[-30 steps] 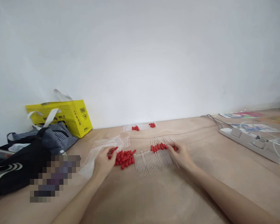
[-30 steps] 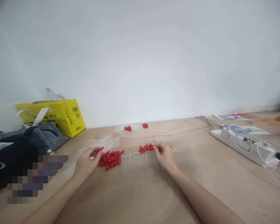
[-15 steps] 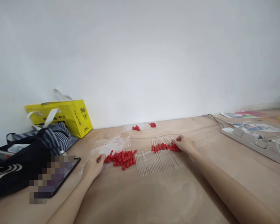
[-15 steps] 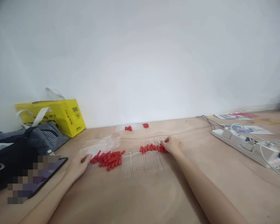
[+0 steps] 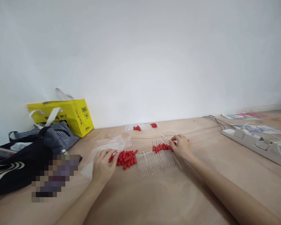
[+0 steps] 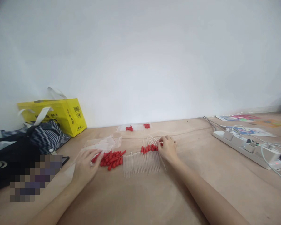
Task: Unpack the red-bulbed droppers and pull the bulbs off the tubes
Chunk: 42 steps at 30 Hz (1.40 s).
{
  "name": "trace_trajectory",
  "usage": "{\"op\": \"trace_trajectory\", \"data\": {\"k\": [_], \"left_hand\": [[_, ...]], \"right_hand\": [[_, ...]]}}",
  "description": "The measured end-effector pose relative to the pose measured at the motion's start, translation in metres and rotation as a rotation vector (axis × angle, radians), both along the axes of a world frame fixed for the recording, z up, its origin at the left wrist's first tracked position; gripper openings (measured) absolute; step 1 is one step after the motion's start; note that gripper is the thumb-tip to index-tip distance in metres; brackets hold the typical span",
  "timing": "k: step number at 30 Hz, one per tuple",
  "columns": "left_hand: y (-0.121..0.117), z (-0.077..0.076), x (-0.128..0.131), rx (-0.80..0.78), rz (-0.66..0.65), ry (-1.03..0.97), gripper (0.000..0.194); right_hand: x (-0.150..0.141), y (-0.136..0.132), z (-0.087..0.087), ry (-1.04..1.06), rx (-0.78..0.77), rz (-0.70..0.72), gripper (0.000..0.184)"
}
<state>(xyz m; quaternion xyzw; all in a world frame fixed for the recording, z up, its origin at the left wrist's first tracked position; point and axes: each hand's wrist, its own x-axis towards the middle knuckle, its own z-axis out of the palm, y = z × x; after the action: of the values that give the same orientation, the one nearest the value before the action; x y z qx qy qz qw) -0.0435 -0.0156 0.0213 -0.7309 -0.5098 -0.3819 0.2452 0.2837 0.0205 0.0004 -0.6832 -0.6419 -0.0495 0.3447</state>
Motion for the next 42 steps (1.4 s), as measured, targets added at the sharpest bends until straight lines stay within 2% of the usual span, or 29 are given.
{"op": "trace_trajectory", "data": {"k": [5, 7, 11, 18, 28, 33, 36, 39, 42], "left_hand": [[-0.021, -0.006, 0.056, 0.076, -0.302, 0.188, 0.021], [-0.027, -0.011, 0.074, 0.064, -0.381, 0.228, 0.02], [-0.032, -0.022, 0.091, 0.022, -0.447, 0.26, 0.014], [-0.035, -0.027, 0.087, 0.016, -0.425, 0.298, 0.019], [-0.038, -0.025, 0.087, -0.035, -0.418, 0.29, 0.022], [-0.036, -0.029, 0.076, -0.039, -0.391, 0.186, 0.024], [-0.033, -0.022, 0.074, -0.068, -0.413, 0.1, 0.022], [-0.026, -0.003, 0.082, -0.237, -0.341, -0.055, 0.022], [-0.011, 0.017, 0.092, -0.649, -0.193, -0.224, 0.018]], "right_hand": [[-0.027, -0.046, -0.005, -0.07, 0.16, 0.518, 0.009], [-0.038, -0.061, -0.01, -0.111, 0.201, 0.608, 0.009], [-0.051, -0.074, -0.019, -0.113, 0.28, 0.672, 0.011], [-0.054, -0.072, -0.024, -0.188, 0.381, 0.711, 0.012], [-0.052, -0.077, -0.02, -0.176, 0.307, 0.715, 0.021], [-0.04, -0.075, -0.021, -0.144, 0.282, 0.623, 0.02], [-0.036, -0.074, -0.019, -0.134, 0.279, 0.606, 0.017], [-0.036, -0.071, -0.016, -0.101, 0.304, 0.59, 0.015], [-0.034, -0.067, -0.015, -0.072, 0.327, 0.529, 0.014]]}}
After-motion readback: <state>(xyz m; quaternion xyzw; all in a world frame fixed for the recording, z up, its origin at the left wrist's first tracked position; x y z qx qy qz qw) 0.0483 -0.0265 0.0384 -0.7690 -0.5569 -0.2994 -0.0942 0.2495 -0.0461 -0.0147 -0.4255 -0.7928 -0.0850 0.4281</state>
